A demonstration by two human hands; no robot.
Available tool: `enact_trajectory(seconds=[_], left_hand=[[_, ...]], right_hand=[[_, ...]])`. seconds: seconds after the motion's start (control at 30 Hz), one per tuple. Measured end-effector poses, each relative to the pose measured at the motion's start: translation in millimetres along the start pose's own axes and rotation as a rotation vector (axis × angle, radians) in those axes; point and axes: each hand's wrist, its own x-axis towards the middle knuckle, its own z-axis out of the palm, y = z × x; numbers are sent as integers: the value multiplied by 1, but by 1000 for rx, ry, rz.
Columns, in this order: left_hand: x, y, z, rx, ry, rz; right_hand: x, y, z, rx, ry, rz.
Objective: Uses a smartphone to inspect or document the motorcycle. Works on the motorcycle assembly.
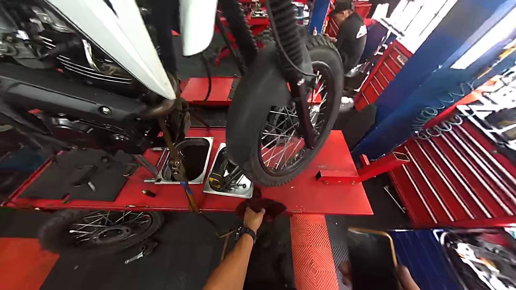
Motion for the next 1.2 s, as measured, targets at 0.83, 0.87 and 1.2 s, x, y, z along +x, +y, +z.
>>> enact_trajectory(seconds=[0.83, 0.87, 1.2], left_hand=[[-311, -16, -270, -1173, -488, 629], [-313, -24, -283, -1169, -459, 622], [-288, -75, -381, -1276, -519, 594]], right_hand=[[32, 144, 254, 193, -781, 677], [28, 149, 265, 85, -734, 610], [-13, 220, 336, -439, -648, 188]])
